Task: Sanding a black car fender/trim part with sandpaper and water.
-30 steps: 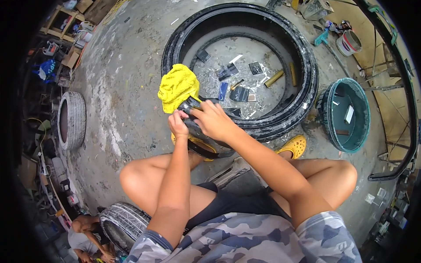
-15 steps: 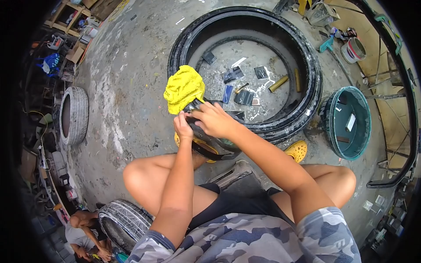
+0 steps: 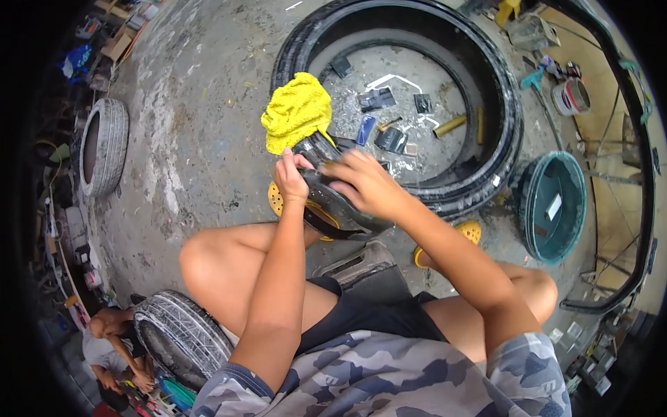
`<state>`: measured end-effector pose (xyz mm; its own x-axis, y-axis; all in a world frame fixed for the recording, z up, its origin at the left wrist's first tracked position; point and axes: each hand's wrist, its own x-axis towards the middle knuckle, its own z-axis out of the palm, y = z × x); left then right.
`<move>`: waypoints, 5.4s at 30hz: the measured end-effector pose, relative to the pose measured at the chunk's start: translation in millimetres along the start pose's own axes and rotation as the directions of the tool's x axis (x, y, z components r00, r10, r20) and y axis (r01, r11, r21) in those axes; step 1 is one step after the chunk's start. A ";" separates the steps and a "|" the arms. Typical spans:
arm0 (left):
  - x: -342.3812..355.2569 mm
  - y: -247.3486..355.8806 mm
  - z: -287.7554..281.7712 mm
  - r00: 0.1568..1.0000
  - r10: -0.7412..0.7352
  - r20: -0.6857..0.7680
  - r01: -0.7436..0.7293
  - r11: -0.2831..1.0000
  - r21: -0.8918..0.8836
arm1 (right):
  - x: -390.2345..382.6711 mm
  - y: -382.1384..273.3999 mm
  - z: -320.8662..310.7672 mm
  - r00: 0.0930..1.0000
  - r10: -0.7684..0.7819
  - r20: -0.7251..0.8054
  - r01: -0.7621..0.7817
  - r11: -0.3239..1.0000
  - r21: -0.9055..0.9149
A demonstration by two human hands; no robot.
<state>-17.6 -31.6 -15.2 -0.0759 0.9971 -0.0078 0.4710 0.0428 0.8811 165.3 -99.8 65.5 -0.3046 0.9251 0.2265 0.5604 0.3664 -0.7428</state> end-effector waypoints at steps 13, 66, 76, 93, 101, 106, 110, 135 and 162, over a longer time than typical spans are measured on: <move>-3.2 14.1 0.5 0.996 -0.077 0.043 0.088 0.876 -0.475 | -15.5 -5.5 -12.5 0.995 0.075 0.066 -0.075 0.997 -0.001; 5.5 15.0 3.1 0.995 0.078 0.066 -0.066 0.982 -0.176 | -49.3 -4.9 -104.5 0.672 0.729 0.128 -0.629 0.471 0.619; 11.6 12.4 -1.8 0.955 0.142 0.261 -0.128 0.989 -0.073 | -99.5 -39.1 42.8 0.542 0.663 -0.516 -0.553 0.744 0.376; 4.4 38.7 3.5 0.966 0.116 0.233 -0.151 0.978 0.141 | -87.3 -44.0 14.3 0.440 0.844 -0.306 -0.304 0.461 0.834; 4.2 45.3 1.1 0.969 0.076 0.234 -0.115 0.980 0.161 | -56.9 -68.7 11.7 0.578 0.638 -0.509 -0.591 0.757 0.278; 1.8 50.7 2.5 0.974 0.046 0.222 -0.088 0.978 0.187 | -65.6 -65.6 -0.1 0.637 0.619 -0.459 -0.569 0.780 0.262; -1.6 42.1 9.7 0.980 0.051 0.192 -0.094 0.970 0.223 | -82.9 -54.8 15.3 0.771 0.457 -0.442 -0.482 0.874 0.063; 2.4 55.0 -0.2 0.966 0.069 0.251 -0.146 0.942 0.304 | -32.9 -37.0 4.8 0.914 0.234 -0.330 -0.295 0.944 -0.147; -1.6 52.1 8.8 0.973 0.139 0.184 -0.187 0.944 0.274 | -100.0 -24.4 8.1 0.947 0.123 -0.296 -0.156 0.984 -0.090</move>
<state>14.8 -30.4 26.5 0.1534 0.9878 0.0283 0.6990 -0.1287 0.7035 175.9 -202.1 55.9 0.0081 0.9508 0.3098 0.6683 0.2253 -0.7089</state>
